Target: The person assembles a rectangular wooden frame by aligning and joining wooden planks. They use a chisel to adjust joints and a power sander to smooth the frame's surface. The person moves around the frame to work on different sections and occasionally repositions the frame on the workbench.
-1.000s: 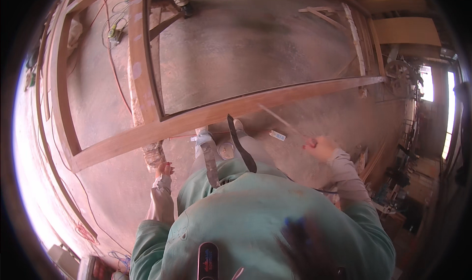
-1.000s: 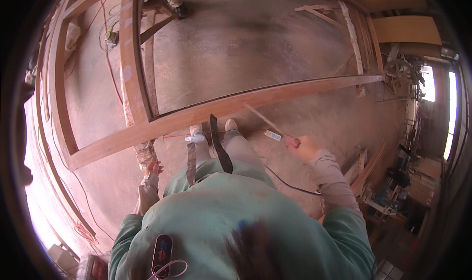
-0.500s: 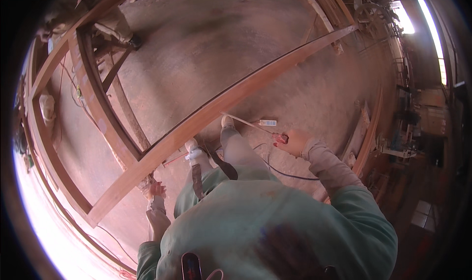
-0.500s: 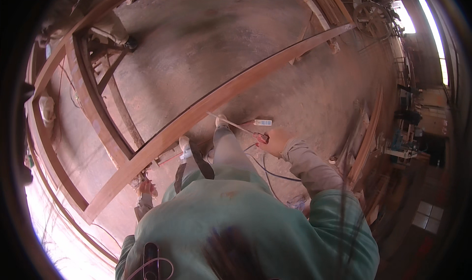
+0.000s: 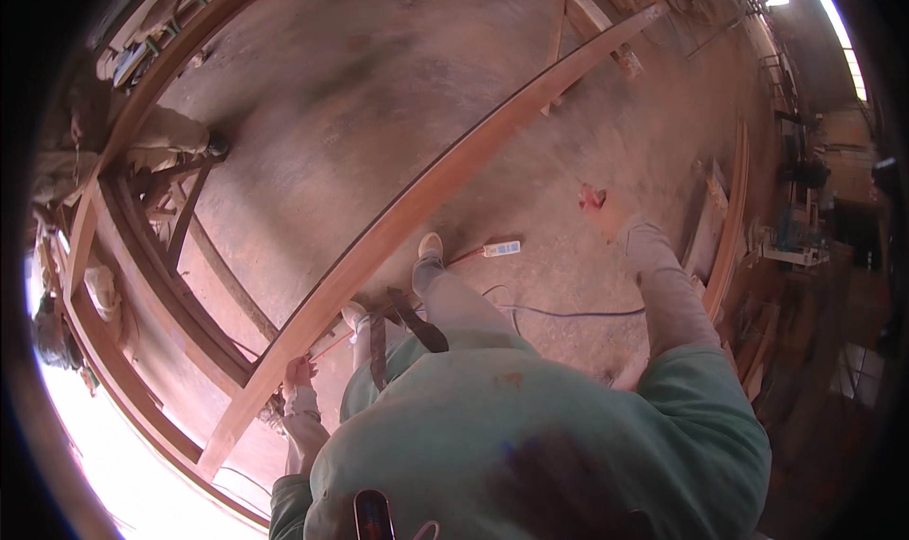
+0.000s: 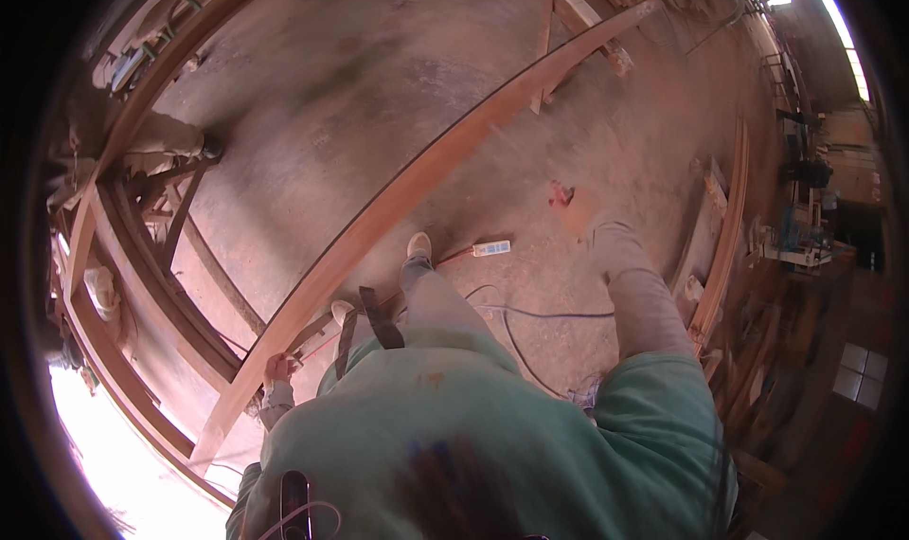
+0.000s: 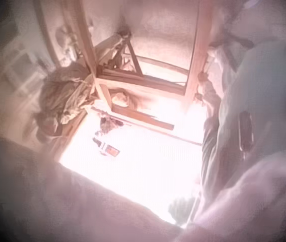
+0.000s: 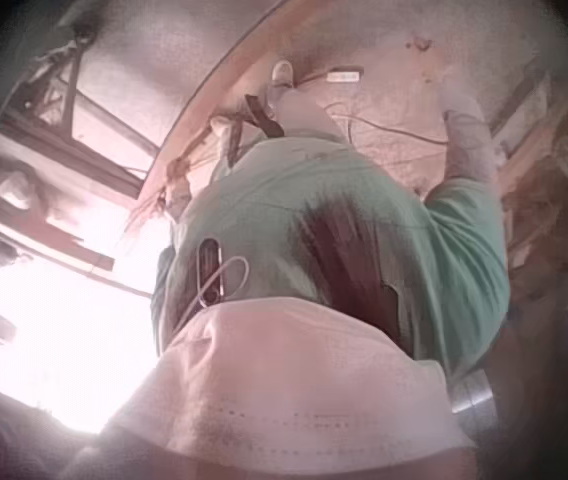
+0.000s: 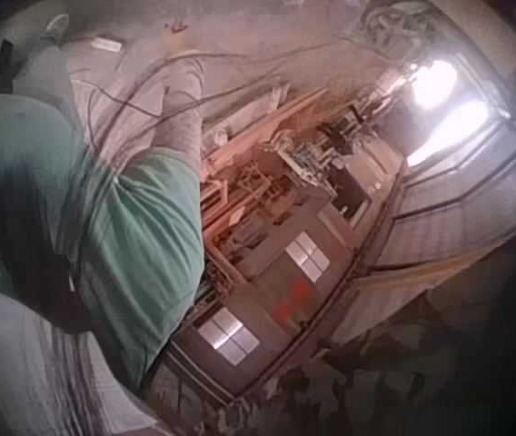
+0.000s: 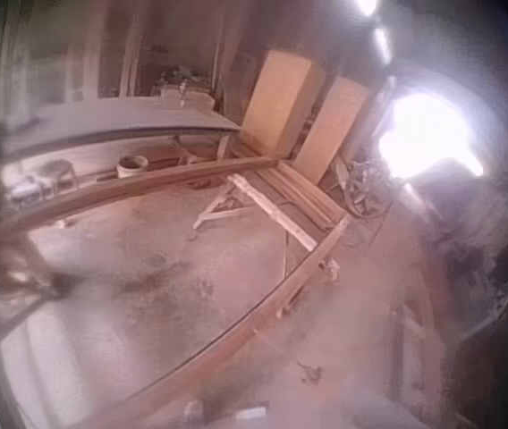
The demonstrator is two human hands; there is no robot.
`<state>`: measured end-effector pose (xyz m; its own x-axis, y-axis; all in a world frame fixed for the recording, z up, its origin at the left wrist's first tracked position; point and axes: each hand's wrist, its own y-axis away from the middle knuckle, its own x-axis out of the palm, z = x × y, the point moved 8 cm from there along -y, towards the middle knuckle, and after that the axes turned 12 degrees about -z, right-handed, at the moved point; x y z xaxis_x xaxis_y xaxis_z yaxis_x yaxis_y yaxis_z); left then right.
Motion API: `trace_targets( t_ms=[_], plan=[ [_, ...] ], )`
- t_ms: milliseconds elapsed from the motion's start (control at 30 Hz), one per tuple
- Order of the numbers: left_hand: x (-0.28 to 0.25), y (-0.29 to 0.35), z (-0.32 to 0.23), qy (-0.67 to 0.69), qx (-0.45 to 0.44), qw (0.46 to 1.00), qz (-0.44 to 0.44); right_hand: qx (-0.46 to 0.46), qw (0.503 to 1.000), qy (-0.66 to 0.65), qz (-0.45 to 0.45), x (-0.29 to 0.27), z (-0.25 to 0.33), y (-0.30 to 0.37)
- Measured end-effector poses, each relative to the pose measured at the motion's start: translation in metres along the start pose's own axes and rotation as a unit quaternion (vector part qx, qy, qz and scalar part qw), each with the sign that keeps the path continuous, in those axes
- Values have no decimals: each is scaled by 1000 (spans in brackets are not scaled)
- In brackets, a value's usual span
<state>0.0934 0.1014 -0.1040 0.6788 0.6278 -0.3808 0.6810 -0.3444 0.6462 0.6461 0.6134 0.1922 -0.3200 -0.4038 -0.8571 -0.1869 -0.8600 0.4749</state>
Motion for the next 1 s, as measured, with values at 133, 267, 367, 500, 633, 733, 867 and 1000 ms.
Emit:
trace_targets(
  t_ms=[133,267,367,500,633,733,867,1000],
  plan=[
    [73,27,-92,-35,83,996,1,-169,968,167,78,-8,39,14],
    [133,51,-183,-80,143,986,29,-105,994,-25,10,-32,-18,-51],
    [156,39,-207,-90,151,983,44,-23,1000,0,-1,-74,-37,-102],
    [159,-2,-198,-101,113,988,10,-315,943,108,0,-42,-24,-94],
    [187,-19,-223,-88,85,992,2,52,997,-48,38,-101,-21,-141],
    [233,-29,-263,-62,35,997,24,-27,999,26,-8,-114,-47,-181],
    [274,-39,-288,-16,23,999,33,-162,984,54,59,-93,-40,-182],
    [336,-42,-308,-76,77,991,82,85,996,-21,-14,-153,-76,-244]
  ],
)
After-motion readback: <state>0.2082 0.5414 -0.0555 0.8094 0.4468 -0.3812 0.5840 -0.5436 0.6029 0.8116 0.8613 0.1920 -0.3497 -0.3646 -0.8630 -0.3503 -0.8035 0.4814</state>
